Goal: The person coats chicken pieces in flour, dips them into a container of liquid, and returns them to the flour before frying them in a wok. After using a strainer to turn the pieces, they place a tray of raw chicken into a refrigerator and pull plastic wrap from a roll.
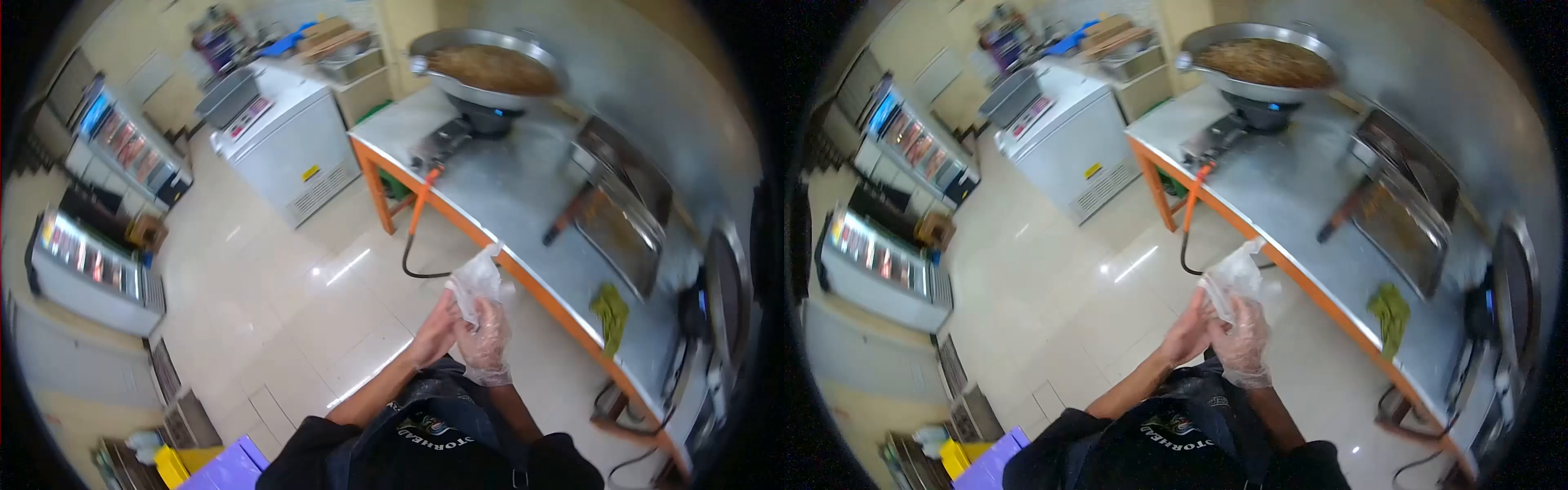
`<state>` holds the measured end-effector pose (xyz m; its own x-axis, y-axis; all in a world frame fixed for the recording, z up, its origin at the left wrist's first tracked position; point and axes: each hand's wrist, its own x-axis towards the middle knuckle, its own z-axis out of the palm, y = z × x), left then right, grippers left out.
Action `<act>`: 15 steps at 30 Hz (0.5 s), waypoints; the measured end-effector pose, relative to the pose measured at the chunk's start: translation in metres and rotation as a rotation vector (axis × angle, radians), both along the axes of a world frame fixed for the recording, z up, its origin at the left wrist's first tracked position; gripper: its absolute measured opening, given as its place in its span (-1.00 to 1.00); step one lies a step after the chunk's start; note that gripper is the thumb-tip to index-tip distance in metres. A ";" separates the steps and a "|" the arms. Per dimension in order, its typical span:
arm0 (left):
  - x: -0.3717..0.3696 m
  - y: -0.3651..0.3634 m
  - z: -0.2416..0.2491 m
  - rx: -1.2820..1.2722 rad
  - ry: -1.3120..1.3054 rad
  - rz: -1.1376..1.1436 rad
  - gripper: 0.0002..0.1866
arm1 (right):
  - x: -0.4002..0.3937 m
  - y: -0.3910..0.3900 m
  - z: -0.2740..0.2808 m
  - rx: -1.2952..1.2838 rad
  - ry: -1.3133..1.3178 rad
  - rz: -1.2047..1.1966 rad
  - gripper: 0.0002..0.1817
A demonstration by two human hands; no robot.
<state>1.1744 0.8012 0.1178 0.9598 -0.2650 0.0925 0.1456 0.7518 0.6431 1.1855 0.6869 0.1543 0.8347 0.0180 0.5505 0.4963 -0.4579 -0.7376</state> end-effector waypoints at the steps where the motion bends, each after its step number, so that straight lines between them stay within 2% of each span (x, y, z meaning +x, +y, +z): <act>1: 0.017 0.011 -0.003 0.004 0.040 0.014 -0.23 | 0.023 0.010 -0.009 -0.015 0.062 0.014 -0.78; 2: 0.031 0.019 -0.005 0.009 0.073 0.024 -0.25 | 0.047 0.017 -0.015 -0.031 0.117 0.024 -0.79; 3: 0.043 0.031 -0.003 0.016 0.110 0.031 -0.27 | 0.068 0.027 -0.021 -0.096 0.044 0.093 -0.82; 4: 0.058 0.043 -0.001 0.165 0.080 0.149 -0.38 | 0.088 0.037 -0.030 -0.154 -0.028 0.162 -0.85; 5: 0.052 0.052 0.000 0.140 0.040 0.215 -0.43 | 0.085 0.043 -0.019 -0.212 -0.105 0.223 -0.87; 7: 0.085 0.092 -0.028 0.113 -0.042 0.336 -0.53 | 0.116 0.080 -0.015 -0.168 -0.122 0.395 -0.89; 11: 0.119 0.135 -0.011 -0.143 0.269 0.477 -0.61 | 0.152 0.136 0.008 -0.193 -0.084 0.547 -0.88; 12: 0.125 0.143 -0.008 -0.157 0.231 0.428 -0.61 | 0.165 0.148 0.007 -0.148 -0.129 0.575 -0.86; 15: 0.161 0.167 -0.001 -0.316 0.410 0.367 -0.50 | 0.199 0.182 0.004 -0.275 -0.154 0.618 -0.85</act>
<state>1.3358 0.9679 0.1172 0.9570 0.0685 -0.2818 0.0292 0.9440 0.3285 1.3843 0.8691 0.1578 0.5387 0.6211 0.5692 0.8162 -0.2174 -0.5353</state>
